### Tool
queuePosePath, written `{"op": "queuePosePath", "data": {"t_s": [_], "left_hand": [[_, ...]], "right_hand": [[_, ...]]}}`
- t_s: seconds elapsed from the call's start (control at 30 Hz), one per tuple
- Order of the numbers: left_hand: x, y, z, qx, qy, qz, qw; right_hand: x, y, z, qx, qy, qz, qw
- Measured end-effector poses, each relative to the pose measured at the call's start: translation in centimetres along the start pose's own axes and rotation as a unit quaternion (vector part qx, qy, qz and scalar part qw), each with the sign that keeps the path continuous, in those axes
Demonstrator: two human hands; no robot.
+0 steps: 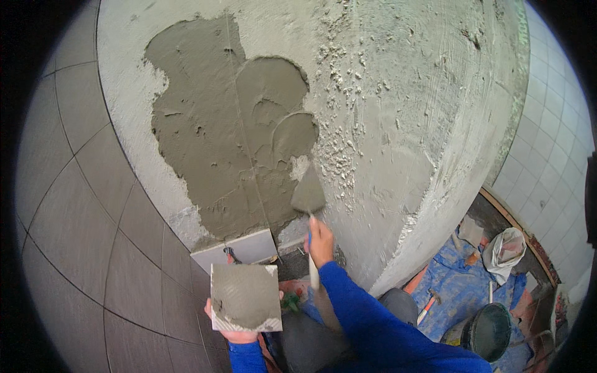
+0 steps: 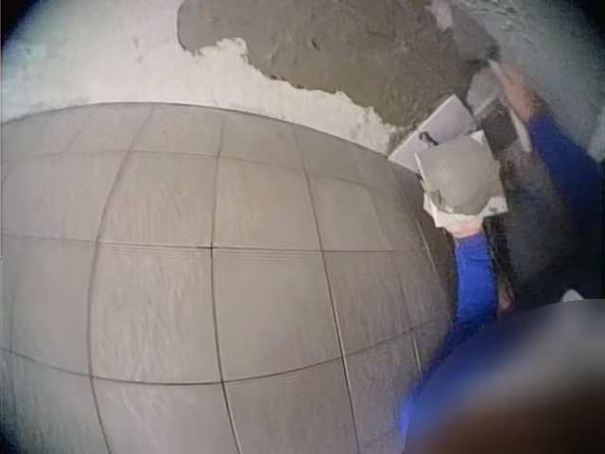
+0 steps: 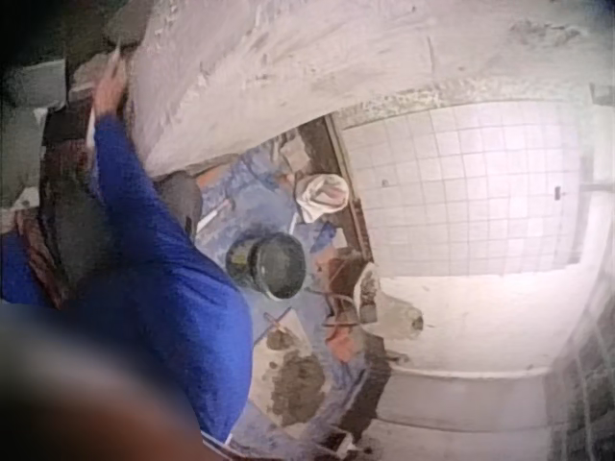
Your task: The person scoops adhesive from a board and applies it to a wall using a trowel. They repeatedly smooth the adhesive on the wall surface in preparation for tiling.
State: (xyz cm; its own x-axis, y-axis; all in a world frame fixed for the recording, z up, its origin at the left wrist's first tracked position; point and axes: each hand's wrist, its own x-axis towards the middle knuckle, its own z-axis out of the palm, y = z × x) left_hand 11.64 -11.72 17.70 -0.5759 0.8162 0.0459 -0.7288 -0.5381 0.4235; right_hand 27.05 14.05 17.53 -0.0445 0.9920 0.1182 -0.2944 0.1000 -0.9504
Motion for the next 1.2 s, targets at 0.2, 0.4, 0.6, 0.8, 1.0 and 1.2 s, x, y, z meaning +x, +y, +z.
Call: {"op": "queuePosePath", "data": {"t_s": [0.2,0.4,0.6,0.8,1.0,1.2], "left_hand": [[3.2,0.2,1.6,-0.063,-0.017,-0.029,0.997],[3.6,1.6,3.1,-0.124,-0.076,-0.048,0.988],[1.6,3.0,7.1,-0.118,-0.136,-0.110,0.977],[1.4,1.8,6.9,-0.175,-0.140,-0.099,0.970],[0.3,-0.8,6.3,-0.077,-0.161,-0.080,0.981],[-0.3,-0.2,4.3,0.019,-0.108,-0.039,0.993]], "right_hand": [[-11.0,-0.6,-7.9,-0.295,-0.093,-0.248,0.918],[-17.4,-8.7,-8.7,-0.399,-0.282,-0.388,0.782],[-16.6,-11.7,-6.8,-0.425,-0.294,-0.460,0.723],[-15.9,-12.6,-4.6,-0.390,-0.226,-0.477,0.754],[-10.3,-12.9,-0.4,-0.340,-0.039,-0.501,0.795],[0.2,-17.3,5.1,0.011,-0.060,-0.244,0.968]]}}
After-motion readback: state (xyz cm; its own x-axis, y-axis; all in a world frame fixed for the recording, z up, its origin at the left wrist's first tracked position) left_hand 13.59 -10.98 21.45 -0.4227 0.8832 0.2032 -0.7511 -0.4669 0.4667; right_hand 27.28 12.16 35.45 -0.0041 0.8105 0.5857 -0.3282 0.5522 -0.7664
